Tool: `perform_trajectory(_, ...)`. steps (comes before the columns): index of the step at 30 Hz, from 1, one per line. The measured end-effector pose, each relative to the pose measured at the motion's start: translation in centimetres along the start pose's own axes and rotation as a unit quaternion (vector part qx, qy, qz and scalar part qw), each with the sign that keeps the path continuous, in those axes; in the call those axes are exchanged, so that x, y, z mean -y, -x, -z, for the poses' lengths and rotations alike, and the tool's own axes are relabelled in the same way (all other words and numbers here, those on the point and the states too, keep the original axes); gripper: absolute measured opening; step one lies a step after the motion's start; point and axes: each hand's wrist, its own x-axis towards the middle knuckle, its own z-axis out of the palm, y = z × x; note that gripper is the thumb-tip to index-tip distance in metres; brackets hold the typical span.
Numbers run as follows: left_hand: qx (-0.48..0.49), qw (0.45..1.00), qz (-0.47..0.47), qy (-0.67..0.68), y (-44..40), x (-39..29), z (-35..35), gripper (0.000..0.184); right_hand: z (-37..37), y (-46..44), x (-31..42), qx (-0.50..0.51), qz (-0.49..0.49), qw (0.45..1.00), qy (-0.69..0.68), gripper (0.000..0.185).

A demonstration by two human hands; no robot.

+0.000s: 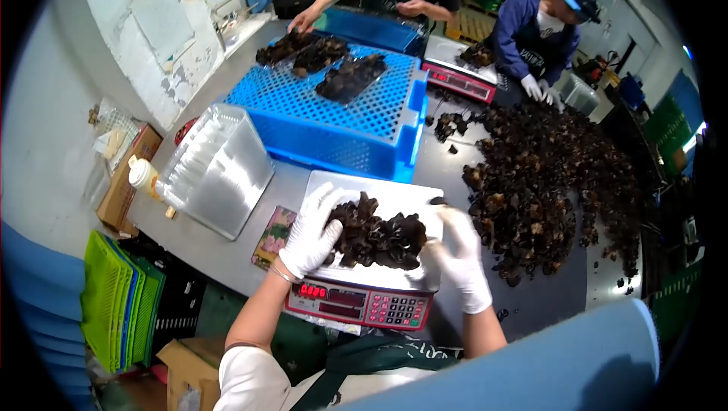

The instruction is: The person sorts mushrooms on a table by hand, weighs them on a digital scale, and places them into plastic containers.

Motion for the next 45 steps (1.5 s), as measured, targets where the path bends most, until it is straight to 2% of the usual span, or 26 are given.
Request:
perform_trajectory(3,-0.036,0.996,0.053,0.055,0.9,1.1,1.9,0.057,2.4,3.5,-4.2,-0.116,-0.194,0.972,-0.064,0.035)
perform_trajectory(5,-0.057,0.988,0.092,0.106,1.4,1.1,3.5,0.044,4.2,6.3,-7.5,-0.118,-0.233,0.965,0.023,0.034)
perform_trajectory(6,-0.063,0.994,0.08,0.034,2.0,2.0,3.9,0.044,4.8,7.6,-8.2,-0.099,-0.254,0.959,0.083,0.034)
perform_trajectory(7,-0.066,0.988,0.117,0.073,2.3,1.8,4.3,0.045,5.4,8.9,-8.9,-0.081,-0.27,0.949,0.143,0.035)
perform_trajectory(11,-0.09,0.974,0.148,0.148,2.5,2.1,4.6,0.045,6.1,11.8,-10.0,-0.06,-0.347,0.931,0.097,0.033)
perform_trajectory(13,-0.095,0.985,0.095,0.11,2.2,2.4,4.2,0.044,5.5,11.2,-9.0,-0.047,-0.321,0.94,0.103,0.033)
perform_trajectory(14,-0.083,0.99,0.093,0.07,2.1,2.3,4.0,0.042,5.1,10.8,-8.7,-0.037,-0.313,0.945,0.089,0.033)
perform_trajectory(17,-0.065,0.99,0.1,0.073,1.0,0.8,2.8,0.042,3.6,8.5,-7.0,-0.015,-0.283,0.958,0.039,0.031)
perform_trajectory(19,-0.053,0.998,0.021,0.005,0.1,-0.3,1.2,0.044,2.1,6.0,-5.0,0.003,-0.193,0.979,0.063,0.033)
perform_trajectory(21,0.006,0.997,-0.078,-0.025,-1.2,-2.3,0.2,0.044,0.3,4.0,-4.2,0.028,-0.086,0.99,0.109,0.037)
perform_trajectory(23,0.018,0.992,-0.115,-0.05,-1.8,-3.6,-1.2,0.045,-1.4,1.2,-0.9,0.063,-0.018,0.991,0.115,0.043)
perform_trajectory(25,0.006,0.991,-0.114,-0.064,-1.9,-2.9,-2.6,0.045,-3.1,-0.9,1.8,0.112,0.022,0.988,0.1,0.049)
perform_trajectory(26,-0.006,0.992,-0.086,-0.096,-2.1,-2.7,-2.8,0.044,-4.2,-0.9,1.7,0.134,0.057,0.979,0.142,0.052)
perform_trajectory(27,-0.019,0.99,-0.057,-0.129,-2.2,-2.5,-3.0,0.044,-4.6,-1.2,1.6,0.173,0.084,0.97,0.151,0.046)
perform_trajectory(29,-0.024,0.99,-0.053,-0.127,-2.2,-1.6,-2.2,0.044,-5.4,-0.7,1.0,0.168,0.098,0.975,0.11,0.036)
perform_trajectory(30,-0.034,0.994,-0.04,-0.094,-2.0,-1.2,-1.6,0.044,-5.4,-0.8,0.9,0.108,0.119,0.985,0.059,0.03)
perform_trajectory(33,-0.067,0.997,0.032,-0.037,-0.1,0.2,0.0,0.046,-2.2,-0.2,1.2,0.003,0.034,0.999,-0.029,0.031)
perform_trajectory(35,-0.09,0.993,0.063,-0.05,1.4,1.6,1.1,0.045,-0.1,1.8,-1.6,-0.081,-0.055,0.995,-0.008,0.029)
perform_trajectory(37,-0.098,0.987,0.131,-0.004,3.0,2.7,2.1,0.043,1.8,4.4,-7.0,-0.136,-0.09,0.986,0.034,0.032)
perform_trajectory(39,-0.138,0.973,0.16,0.096,4.0,4.1,2.4,0.042,4.1,5.5,-6.9,-0.064,-0.243,0.954,0.164,0.035)
perform_trajectory(40,-0.142,0.979,0.142,0.045,4.5,4.9,2.7,0.04,4.6,6.5,-7.6,-0.066,-0.279,0.948,0.138,0.036)
perform_trajectory(41,-0.138,0.98,0.142,0.02,4.2,4.3,3.5,0.039,4.8,7.5,-8.9,-0.076,-0.252,0.953,0.153,0.034)
perform_trajectory(43,-0.147,0.973,0.165,0.066,3.7,4.2,3.4,0.039,4.5,7.4,-8.1,-0.072,-0.272,0.957,0.067,0.034)
perform_trajectory(45,-0.158,0.978,0.128,0.049,2.5,3.7,2.8,0.04,3.1,6.7,-7.0,-0.04,-0.161,0.981,0.103,0.035)
